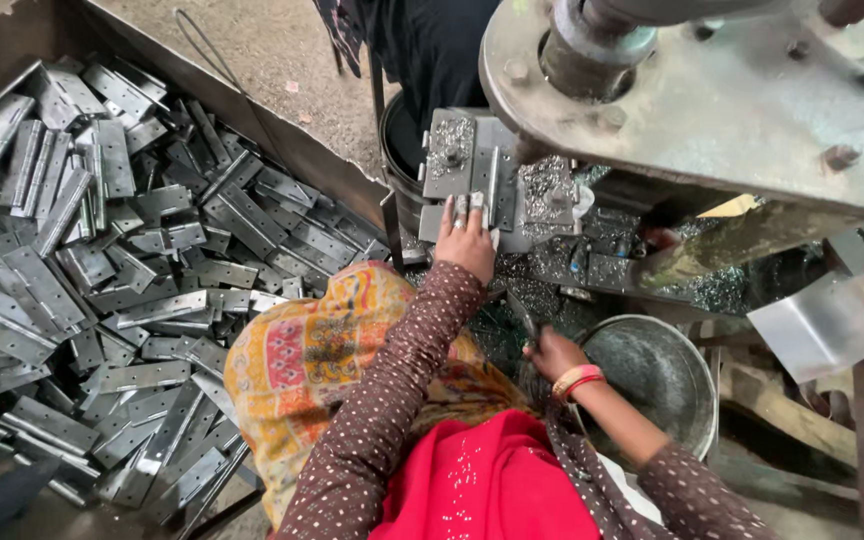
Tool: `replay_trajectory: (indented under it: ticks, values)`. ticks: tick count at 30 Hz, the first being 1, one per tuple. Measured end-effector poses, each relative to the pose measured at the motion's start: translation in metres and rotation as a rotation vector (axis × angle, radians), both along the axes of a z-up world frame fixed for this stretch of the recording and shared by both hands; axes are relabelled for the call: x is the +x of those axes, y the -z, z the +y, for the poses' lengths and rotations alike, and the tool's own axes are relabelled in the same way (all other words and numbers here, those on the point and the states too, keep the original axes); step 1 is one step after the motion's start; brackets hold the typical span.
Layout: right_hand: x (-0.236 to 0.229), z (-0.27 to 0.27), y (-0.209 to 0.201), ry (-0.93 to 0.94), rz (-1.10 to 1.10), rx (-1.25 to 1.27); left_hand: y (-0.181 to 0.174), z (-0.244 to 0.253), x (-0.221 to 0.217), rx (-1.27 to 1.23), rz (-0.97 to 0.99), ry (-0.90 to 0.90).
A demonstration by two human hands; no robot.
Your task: The person operates a manual press machine to process metal brackets. They pick up a bracket from a large bin, place it into the machine's die, and use a metal rod to activate the press. The processed bracket is then removed and placed into a pile.
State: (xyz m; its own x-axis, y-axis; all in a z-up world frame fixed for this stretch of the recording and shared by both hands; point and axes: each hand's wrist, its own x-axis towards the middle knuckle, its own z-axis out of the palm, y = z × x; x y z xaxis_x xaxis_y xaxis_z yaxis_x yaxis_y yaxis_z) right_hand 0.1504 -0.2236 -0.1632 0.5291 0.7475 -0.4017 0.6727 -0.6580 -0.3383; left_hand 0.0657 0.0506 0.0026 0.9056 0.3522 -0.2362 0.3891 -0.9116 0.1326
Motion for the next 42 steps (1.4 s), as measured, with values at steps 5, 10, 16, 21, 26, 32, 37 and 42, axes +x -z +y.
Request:
replay_trajectory:
  ticks: [5, 10, 16, 21, 26, 32, 37, 42]
  values:
    - [0.013, 0.003, -0.017, -0.049, -0.083, -0.089, -0.001, 0.006, 0.019, 0.012, -0.044, -0.013]
    - [-0.027, -0.004, 0.000, 0.084, -0.093, 0.027, -0.002, 0.009, 0.029, -0.006, -0.018, -0.009]
    - [0.002, 0.013, -0.035, -0.025, -0.015, 0.009, 0.004, 0.014, 0.024, 0.025, -0.057, -0.003]
    - [0.009, 0.016, -0.050, -0.034, -0.036, -0.145, 0.006, 0.038, 0.042, 0.014, 0.020, -0.037]
    - [-0.034, -0.002, -0.003, 0.091, -0.104, -0.141, -0.001, 0.039, 0.047, 0.085, -0.078, -0.034]
    - [-0.004, 0.014, -0.038, 0.019, 0.047, -0.020, -0.016, 0.049, 0.042, 0.015, 0.065, -0.008]
    - [0.001, 0.031, -0.119, 0.021, 0.034, -0.050, -0.018, 0.002, 0.002, 0.115, 0.144, 0.136]
    - [0.000, 0.048, -0.140, -0.033, -0.022, 0.019, -0.001, -0.053, -0.058, 0.310, -0.537, 0.053]
